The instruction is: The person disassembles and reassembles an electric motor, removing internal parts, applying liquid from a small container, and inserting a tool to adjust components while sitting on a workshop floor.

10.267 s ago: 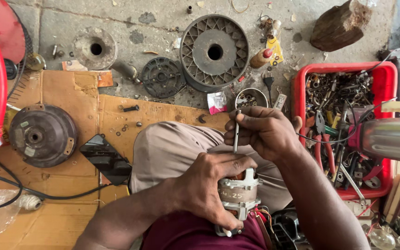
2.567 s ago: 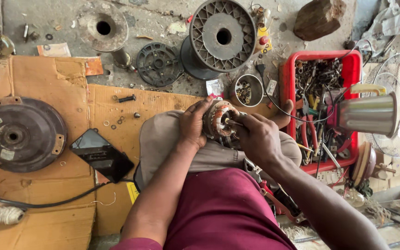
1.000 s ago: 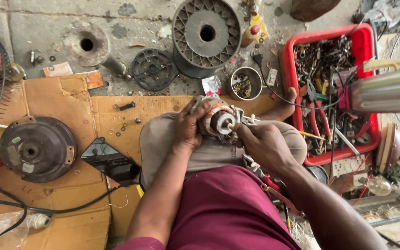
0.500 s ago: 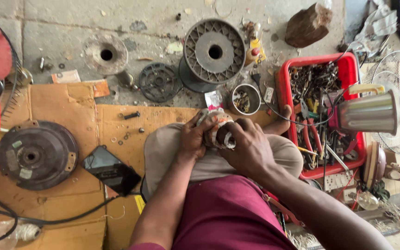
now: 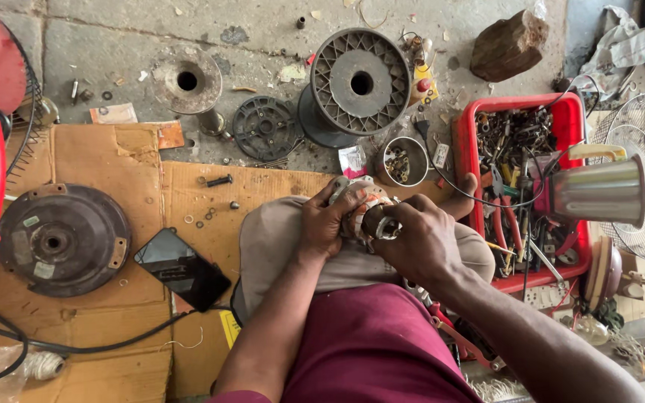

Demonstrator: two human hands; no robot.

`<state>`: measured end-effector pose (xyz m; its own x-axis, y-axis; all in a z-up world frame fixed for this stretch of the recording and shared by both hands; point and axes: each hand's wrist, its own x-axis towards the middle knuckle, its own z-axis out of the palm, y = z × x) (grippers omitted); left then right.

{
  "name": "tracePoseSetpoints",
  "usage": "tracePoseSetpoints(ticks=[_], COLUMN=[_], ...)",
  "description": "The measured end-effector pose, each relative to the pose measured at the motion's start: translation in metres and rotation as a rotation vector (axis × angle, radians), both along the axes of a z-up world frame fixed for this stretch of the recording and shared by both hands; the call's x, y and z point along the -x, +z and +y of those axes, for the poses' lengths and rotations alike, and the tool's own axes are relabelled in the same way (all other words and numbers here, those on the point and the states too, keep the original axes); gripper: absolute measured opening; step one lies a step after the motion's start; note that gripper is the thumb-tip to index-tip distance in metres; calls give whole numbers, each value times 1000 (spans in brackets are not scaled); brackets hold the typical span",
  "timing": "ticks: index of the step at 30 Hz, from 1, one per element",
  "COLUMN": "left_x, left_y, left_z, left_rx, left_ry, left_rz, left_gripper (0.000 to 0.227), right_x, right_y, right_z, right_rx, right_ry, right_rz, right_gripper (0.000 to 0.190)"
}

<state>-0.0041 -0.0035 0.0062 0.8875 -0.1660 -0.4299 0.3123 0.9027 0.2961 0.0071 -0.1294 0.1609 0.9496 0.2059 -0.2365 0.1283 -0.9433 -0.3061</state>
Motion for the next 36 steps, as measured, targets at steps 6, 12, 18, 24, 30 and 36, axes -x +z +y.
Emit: tracePoseSetpoints(ticks=[6, 12, 18, 24, 30, 36], left_x=[0, 0, -1, -2, 1, -1], left_y=[-2, -9, -12, -15, -9, -9], left_z=[2, 4, 6, 4, 5, 4], left_rx=[-47, -22, 20, -45, -147, -166], left_ry=[38, 9, 15, -10, -33, -55], left_rz=[37, 94, 31, 68, 69, 70], left_gripper=[33, 31, 30, 31, 35, 45], right_x=[-5, -1, 4, 22, -41, -136], right_y=[19, 55, 82, 76, 7, -34], right_z=[4, -5, -75, -178, -151, -42], right_rx=[92, 124, 192, -798, -1121, -897], right_ry=[-131, -291, -430, -588, -554, -523], right_rz=[111, 273, 404, 361, 454, 376], right_gripper=[37, 52, 63, 66, 80, 70])
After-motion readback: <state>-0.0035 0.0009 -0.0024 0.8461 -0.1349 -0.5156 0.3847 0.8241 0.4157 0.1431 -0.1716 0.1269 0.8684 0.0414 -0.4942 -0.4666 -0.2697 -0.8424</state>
